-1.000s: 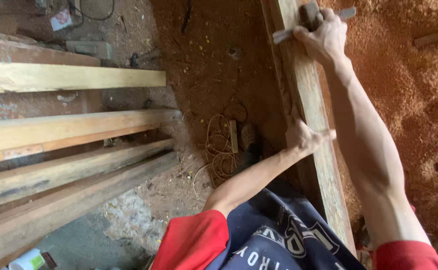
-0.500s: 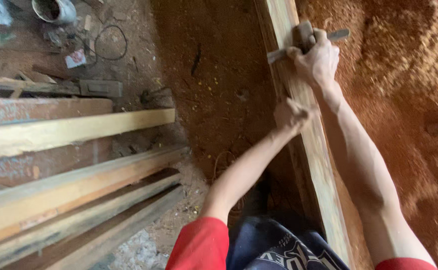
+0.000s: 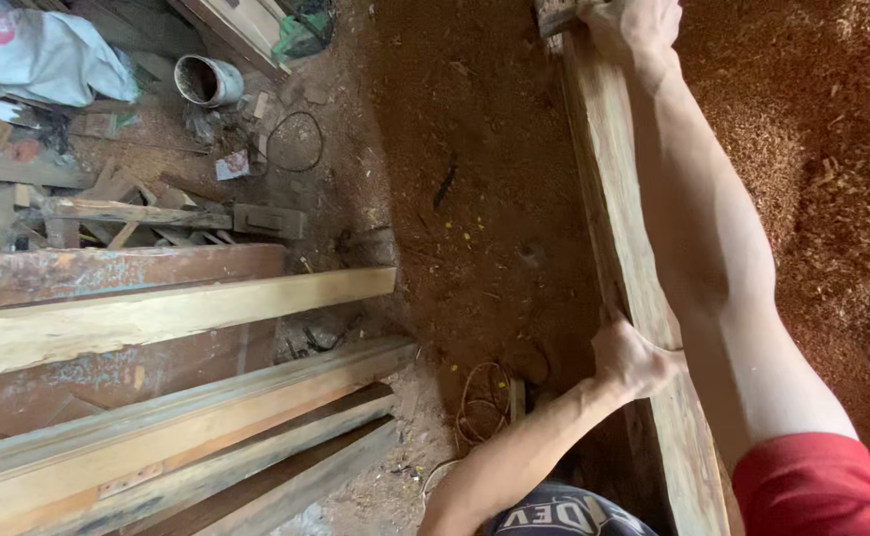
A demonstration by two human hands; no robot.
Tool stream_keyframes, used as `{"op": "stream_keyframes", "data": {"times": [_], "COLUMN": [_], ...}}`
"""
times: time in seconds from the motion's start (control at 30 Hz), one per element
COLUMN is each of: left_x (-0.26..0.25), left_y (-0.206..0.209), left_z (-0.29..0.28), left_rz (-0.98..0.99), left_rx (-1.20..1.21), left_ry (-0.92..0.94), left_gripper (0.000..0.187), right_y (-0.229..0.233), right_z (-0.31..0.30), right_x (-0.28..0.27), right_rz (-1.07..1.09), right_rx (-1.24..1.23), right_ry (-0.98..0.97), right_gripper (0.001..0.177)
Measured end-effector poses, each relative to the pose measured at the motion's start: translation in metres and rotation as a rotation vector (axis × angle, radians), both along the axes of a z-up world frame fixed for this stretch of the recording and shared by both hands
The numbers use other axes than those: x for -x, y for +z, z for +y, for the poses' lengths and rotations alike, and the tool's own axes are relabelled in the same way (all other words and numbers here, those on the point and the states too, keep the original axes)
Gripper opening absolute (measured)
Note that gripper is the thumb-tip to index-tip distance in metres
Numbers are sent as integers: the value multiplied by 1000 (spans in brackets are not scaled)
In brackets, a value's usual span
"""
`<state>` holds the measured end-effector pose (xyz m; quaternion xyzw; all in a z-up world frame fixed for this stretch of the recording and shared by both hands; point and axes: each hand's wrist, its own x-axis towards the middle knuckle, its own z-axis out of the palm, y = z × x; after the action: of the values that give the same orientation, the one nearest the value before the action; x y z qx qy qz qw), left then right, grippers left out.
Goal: The person smooths a wooden plank using a hand plane and then an electric sander. They repeatedly flip the plank to work on different sides and edges, generating sawdust on the floor.
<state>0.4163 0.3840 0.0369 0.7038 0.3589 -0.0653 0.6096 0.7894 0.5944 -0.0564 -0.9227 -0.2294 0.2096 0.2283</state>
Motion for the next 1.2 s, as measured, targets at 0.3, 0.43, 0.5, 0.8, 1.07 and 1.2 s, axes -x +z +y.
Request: {"op": "stream_keyframes", "data": {"times": [0.3,0.43,0.5,0.8,1.07,1.2], "left_x": [7,7,1,55,161,185], "left_y": [-10,-16,-18,0,42,44], "left_z": [-4,-3,-2,-57,-186,-222], "left_rz": [-130,-222,-602,195,291,306], "left_rx": [107,-170,-740,-168,-221,-199], "left_ry": [26,0,123,-61,11,12], "left_gripper": [51,61,70,61,130,134], "right_y": [6,61,84,142,158,166], "right_z": [-79,-176,-230,-475,-684,-743], "right_x": [55,156,216,295,554,692], "right_rz": [-137,-123,-47,343,308,775], "right_rx": [-179,-159,-195,-677,11,-65], "right_ry": [-44,-82,-124,-1063,-770,-693], "right_gripper": [66,61,63,48,82,65]}}
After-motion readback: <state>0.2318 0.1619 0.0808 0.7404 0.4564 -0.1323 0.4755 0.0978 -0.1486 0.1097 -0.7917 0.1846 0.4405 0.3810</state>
